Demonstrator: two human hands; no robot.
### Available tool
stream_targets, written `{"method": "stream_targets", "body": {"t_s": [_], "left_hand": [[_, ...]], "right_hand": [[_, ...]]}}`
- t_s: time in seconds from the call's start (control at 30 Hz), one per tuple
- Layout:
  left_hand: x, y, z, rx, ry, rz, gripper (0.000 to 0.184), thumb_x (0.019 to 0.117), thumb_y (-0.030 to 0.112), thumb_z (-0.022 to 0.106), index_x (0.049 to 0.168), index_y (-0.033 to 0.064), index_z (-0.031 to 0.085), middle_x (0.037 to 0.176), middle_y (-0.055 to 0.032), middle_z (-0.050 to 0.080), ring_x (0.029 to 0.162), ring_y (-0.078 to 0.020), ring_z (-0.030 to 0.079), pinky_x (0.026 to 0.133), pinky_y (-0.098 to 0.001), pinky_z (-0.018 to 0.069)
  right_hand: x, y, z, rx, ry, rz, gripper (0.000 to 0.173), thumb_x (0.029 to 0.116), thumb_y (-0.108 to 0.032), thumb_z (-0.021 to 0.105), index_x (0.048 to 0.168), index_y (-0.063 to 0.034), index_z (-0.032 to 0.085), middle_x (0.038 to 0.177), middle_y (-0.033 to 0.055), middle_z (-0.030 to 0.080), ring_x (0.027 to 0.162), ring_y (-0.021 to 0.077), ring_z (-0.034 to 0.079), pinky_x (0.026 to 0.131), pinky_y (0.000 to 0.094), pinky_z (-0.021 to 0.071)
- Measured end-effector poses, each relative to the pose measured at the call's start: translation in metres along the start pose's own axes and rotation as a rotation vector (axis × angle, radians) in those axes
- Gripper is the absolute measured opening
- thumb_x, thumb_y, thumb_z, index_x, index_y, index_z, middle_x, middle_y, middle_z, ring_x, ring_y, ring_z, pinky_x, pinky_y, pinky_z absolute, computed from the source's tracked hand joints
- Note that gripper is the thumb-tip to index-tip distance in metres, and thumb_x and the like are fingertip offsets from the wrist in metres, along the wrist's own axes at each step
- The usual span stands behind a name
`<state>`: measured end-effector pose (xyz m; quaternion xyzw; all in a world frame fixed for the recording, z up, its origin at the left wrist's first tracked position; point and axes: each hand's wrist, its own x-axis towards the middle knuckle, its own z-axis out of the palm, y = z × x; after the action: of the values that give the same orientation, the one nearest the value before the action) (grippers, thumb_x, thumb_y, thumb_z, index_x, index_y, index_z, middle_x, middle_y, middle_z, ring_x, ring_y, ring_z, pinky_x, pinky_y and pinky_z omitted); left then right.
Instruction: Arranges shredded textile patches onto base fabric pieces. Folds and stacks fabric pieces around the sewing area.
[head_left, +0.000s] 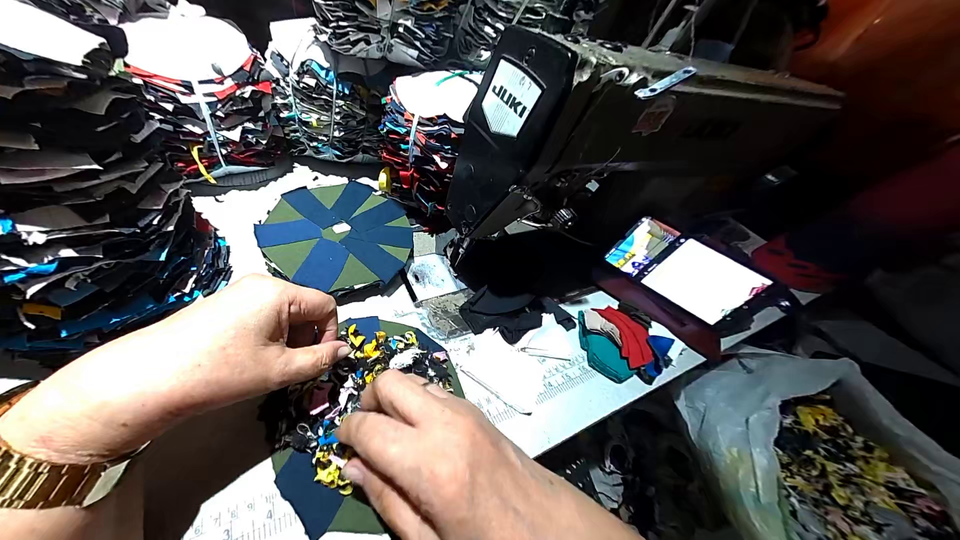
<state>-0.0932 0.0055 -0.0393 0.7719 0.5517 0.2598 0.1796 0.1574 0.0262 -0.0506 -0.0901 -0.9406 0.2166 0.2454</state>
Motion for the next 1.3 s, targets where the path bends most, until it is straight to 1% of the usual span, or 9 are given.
{"method": "stream_targets", "body": {"t_s": [0.07, 0.2, 0.3, 0.47, 0.63, 0.83, 0.93, 1.1, 1.3], "left_hand": [[0.0, -0.001, 0.0, 0.016, 0.043, 0.0, 0.018, 0.0903, 0.034, 0.068, 0.075, 0.0256, 0.065, 0.055, 0.0143, 0.052, 0.047, 0.0038, 0.048, 0.04, -0.0163, 0.0373], [0.004, 0.008, -0.005, 0.067, 0.077, -0.003, 0.017, 0.0925, 0.027, 0.068, 0.077, 0.0187, 0.067, 0.057, 0.011, 0.053, 0.049, 0.0017, 0.048, 0.045, -0.0185, 0.0381], [0.001, 0.009, -0.012, 0.075, 0.046, 0.01, 0.018, 0.0938, 0.026, 0.067, 0.081, 0.0143, 0.069, 0.062, 0.0078, 0.056, 0.055, 0.0003, 0.051, 0.05, -0.0201, 0.0422], [-0.001, 0.014, -0.026, -0.052, -0.123, -0.136, 0.017, 0.0947, 0.022, 0.073, 0.085, 0.0086, 0.07, 0.063, 0.0028, 0.058, 0.055, -0.0041, 0.051, 0.052, -0.0218, 0.0418], [-0.003, 0.015, -0.029, -0.155, -0.291, -0.22, 0.019, 0.0911, 0.018, 0.078, 0.082, 0.0057, 0.069, 0.063, 0.001, 0.057, 0.055, -0.0042, 0.05, 0.051, -0.0205, 0.0401], [-0.003, 0.018, -0.03, -0.11, -0.399, -0.284, 0.025, 0.0882, 0.025, 0.082, 0.077, 0.0069, 0.068, 0.061, 0.0017, 0.056, 0.055, -0.0044, 0.05, 0.051, -0.0222, 0.0391], [-0.001, 0.023, -0.028, -0.066, -0.426, -0.316, 0.024, 0.0871, 0.027, 0.083, 0.079, 0.007, 0.07, 0.064, 0.0017, 0.058, 0.058, -0.0051, 0.051, 0.054, -0.0244, 0.0412], [0.002, 0.029, -0.023, -0.004, -0.44, -0.325, 0.016, 0.089, 0.018, 0.08, 0.08, 0.0079, 0.071, 0.064, 0.001, 0.058, 0.058, -0.0071, 0.052, 0.054, -0.027, 0.0424], [-0.002, 0.02, -0.031, -0.067, -0.391, -0.288, 0.015, 0.0902, 0.014, 0.077, 0.078, 0.0064, 0.071, 0.065, 0.0004, 0.059, 0.058, -0.006, 0.052, 0.053, -0.0251, 0.0412]], "right_hand": [[0.001, -0.001, 0.013, -0.06, -0.007, -0.02, 0.018, 0.1006, -0.017, 0.061, 0.106, -0.004, 0.074, 0.098, 0.013, 0.067, 0.089, 0.0254, 0.068, 0.076, 0.034, 0.0584], [-0.003, 0.0, 0.015, -0.077, -0.012, -0.009, 0.01, 0.0944, -0.005, 0.062, 0.091, -0.0062, 0.071, 0.095, 0.0122, 0.067, 0.085, 0.0251, 0.068, 0.07, 0.0355, 0.0593], [-0.011, 0.01, 0.007, -0.023, -0.033, 0.002, 0.01, 0.0948, -0.01, 0.062, 0.095, -0.0099, 0.072, 0.094, 0.0061, 0.065, 0.083, 0.0159, 0.065, 0.069, 0.0292, 0.0573], [-0.015, 0.023, -0.003, 0.048, -0.127, 0.017, 0.014, 0.098, -0.015, 0.061, 0.098, -0.0127, 0.075, 0.095, 0.0054, 0.065, 0.086, 0.0133, 0.062, 0.072, 0.0275, 0.0541], [-0.004, 0.01, -0.003, 0.015, -0.003, 0.013, 0.016, 0.0991, -0.014, 0.06, 0.101, -0.0107, 0.076, 0.102, 0.0068, 0.068, 0.092, 0.0098, 0.065, 0.078, 0.0222, 0.0548], [-0.001, 0.01, 0.032, -0.155, 0.08, -0.114, 0.013, 0.0977, -0.012, 0.059, 0.097, -0.0116, 0.071, 0.09, 0.005, 0.069, 0.085, 0.0186, 0.064, 0.07, 0.0303, 0.0525], [-0.003, 0.005, 0.02, -0.101, 0.045, -0.07, 0.009, 0.0979, -0.011, 0.062, 0.098, -0.0088, 0.071, 0.092, 0.0083, 0.07, 0.088, 0.0193, 0.066, 0.076, 0.03, 0.0546], [-0.004, -0.001, 0.008, -0.078, -0.086, -0.045, 0.01, 0.0973, -0.004, 0.062, 0.096, -0.0051, 0.072, 0.092, 0.0137, 0.068, 0.087, 0.0251, 0.065, 0.074, 0.0339, 0.0543], [0.001, -0.002, -0.007, 0.041, -0.243, 0.029, 0.02, 0.1018, -0.013, 0.061, 0.112, -0.0058, 0.076, 0.11, 0.017, 0.07, 0.102, 0.0289, 0.065, 0.086, 0.0416, 0.0536]]}}
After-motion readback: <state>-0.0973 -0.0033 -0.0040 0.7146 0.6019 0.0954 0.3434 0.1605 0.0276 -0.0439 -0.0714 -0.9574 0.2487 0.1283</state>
